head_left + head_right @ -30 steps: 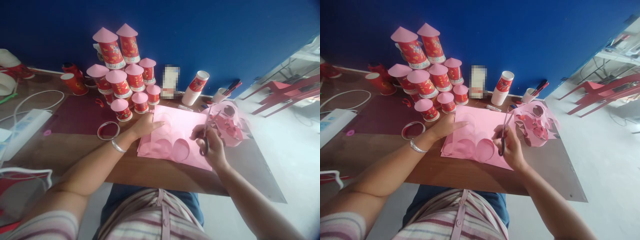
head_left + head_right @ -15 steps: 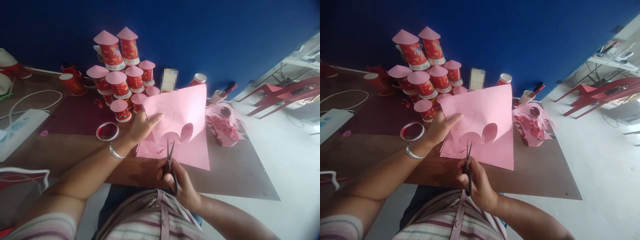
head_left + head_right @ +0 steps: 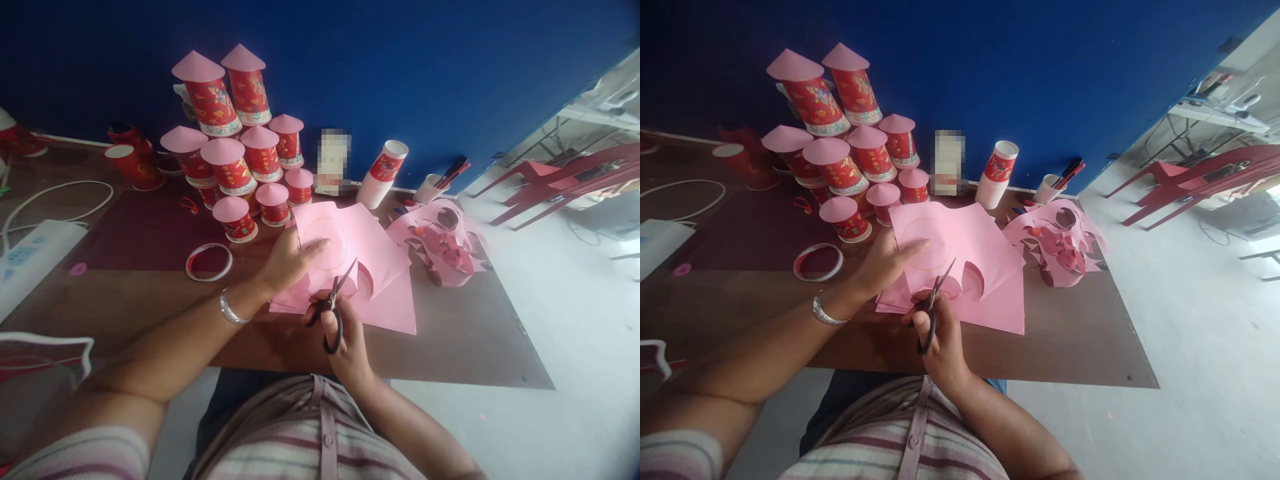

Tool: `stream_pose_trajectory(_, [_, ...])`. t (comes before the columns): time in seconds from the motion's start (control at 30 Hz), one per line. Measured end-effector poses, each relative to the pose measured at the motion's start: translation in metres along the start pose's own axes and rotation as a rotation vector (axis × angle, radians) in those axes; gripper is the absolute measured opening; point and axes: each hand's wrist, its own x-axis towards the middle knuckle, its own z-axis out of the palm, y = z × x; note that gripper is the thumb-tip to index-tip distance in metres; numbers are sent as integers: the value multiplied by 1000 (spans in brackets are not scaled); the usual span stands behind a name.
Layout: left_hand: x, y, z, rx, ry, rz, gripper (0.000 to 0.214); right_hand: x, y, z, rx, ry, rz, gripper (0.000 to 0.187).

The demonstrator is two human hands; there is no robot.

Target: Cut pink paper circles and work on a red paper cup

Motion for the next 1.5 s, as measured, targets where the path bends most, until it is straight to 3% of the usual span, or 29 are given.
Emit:
stream_pose_trajectory(0.17, [-1,-4,0,11,-27,5,25,2,0,1,7,21,42,46])
stream_pose_trajectory(0.63, [-3,1,1,-28,67,-49,30,10,-13,-7,-3,52,38,42])
stream_pose_trajectory(1.5, [-5,-6,5,-131,31,-60,32,9,-11,-7,-28,131,118,37])
